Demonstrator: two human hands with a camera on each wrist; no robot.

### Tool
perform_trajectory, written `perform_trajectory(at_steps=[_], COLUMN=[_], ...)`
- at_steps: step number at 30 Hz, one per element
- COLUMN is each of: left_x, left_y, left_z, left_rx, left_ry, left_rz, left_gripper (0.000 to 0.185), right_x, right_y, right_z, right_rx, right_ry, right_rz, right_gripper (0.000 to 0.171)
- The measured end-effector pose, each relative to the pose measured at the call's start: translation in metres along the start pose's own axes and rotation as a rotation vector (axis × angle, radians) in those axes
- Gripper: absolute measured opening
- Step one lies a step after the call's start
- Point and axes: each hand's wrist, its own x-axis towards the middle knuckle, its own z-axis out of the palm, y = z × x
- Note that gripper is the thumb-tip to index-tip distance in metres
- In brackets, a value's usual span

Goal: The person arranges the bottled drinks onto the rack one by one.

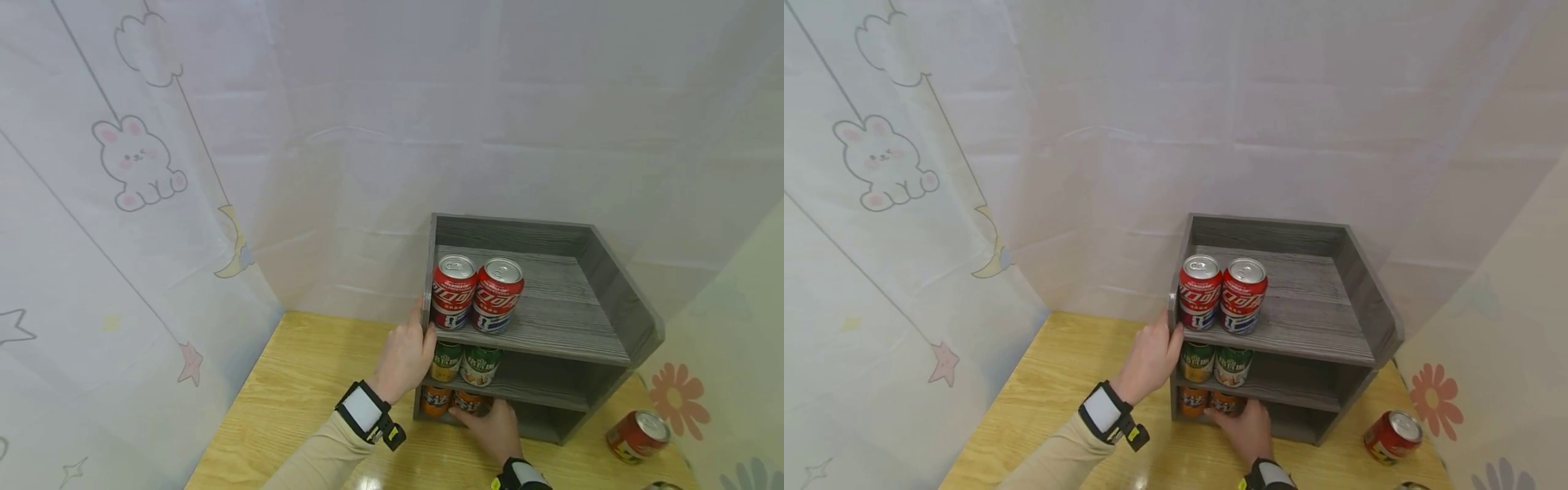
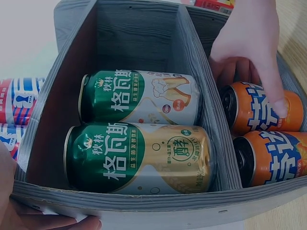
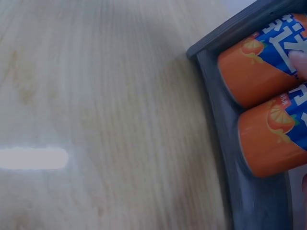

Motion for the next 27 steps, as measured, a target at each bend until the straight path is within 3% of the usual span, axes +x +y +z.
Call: perform_trajectory(at_steps=[4, 8, 20, 27], left_x=[0.000, 0.000, 0.000, 0.000], left_y=[0.000, 0.000, 0.000, -0.002], left_z=[0.000, 0.000, -0.001, 0.000], left_rx=[-0.004, -0.004, -0.004, -0.001], left_ry=[-0.001, -0.002, 0.009, 0.006], left_rz=[-0.001, -0.006, -0.005, -0.007], left_gripper=[0.055, 0.055, 0.055, 0.055], right_x=[-0.005, -0.013, -0.041, -0.047], right_y=[0.001, 0.001, 0.012, 0.019], right_z=[-0.001, -0.006, -0.051, -0.083], right_rx=[-0.027, -0.033, -0.020, -0.043], right_ry=[-0.033, -0.059, -0.045, -0.052], right_rz=[0.037, 0.044, 0.063, 0.149], right_gripper=[0.113, 0.120, 0.115, 0.118])
